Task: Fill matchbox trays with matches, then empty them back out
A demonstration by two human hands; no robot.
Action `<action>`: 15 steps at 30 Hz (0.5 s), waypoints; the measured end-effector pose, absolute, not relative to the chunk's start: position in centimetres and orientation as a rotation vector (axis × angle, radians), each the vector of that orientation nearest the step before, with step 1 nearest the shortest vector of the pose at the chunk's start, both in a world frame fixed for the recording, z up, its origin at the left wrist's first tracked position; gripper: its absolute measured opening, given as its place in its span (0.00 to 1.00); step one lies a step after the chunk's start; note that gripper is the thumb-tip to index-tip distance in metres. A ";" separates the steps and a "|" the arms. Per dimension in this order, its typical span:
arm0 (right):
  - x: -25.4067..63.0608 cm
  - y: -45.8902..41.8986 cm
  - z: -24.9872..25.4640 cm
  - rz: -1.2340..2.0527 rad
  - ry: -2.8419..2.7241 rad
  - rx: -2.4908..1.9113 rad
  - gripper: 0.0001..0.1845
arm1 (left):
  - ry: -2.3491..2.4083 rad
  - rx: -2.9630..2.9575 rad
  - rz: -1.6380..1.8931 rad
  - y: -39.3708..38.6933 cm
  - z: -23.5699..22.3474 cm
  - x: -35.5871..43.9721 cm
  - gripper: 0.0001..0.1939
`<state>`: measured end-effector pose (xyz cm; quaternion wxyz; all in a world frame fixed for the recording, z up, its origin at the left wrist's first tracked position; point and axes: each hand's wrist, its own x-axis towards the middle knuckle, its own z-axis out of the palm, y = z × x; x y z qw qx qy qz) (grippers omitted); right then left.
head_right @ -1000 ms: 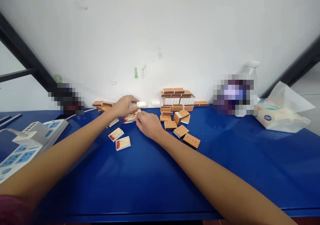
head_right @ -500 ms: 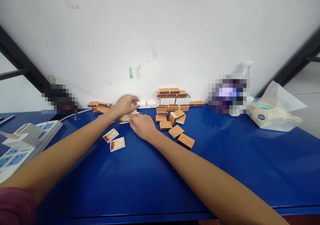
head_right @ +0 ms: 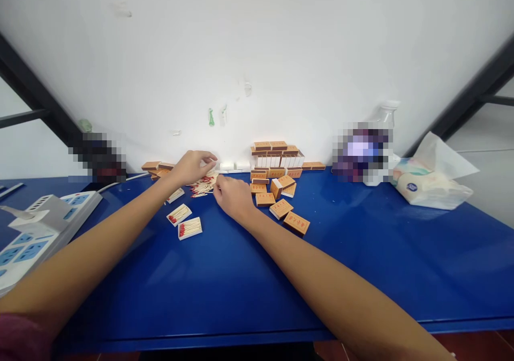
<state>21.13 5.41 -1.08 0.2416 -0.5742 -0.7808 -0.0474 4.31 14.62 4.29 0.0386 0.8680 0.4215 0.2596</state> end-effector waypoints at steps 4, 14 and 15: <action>22.1 6.2 -0.9 -0.245 -1.904 -1.762 0.18 | 1.364 2.591 0.890 13.1 5.2 2.1 0.12; 21.5 4.3 0.3 0.288 -2.209 -1.082 0.12 | 1.336 2.699 0.501 6.0 6.1 -4.6 0.19; 21.5 3.7 0.8 0.484 -2.234 -1.002 0.12 | 1.316 2.736 0.438 5.0 6.1 -4.7 0.21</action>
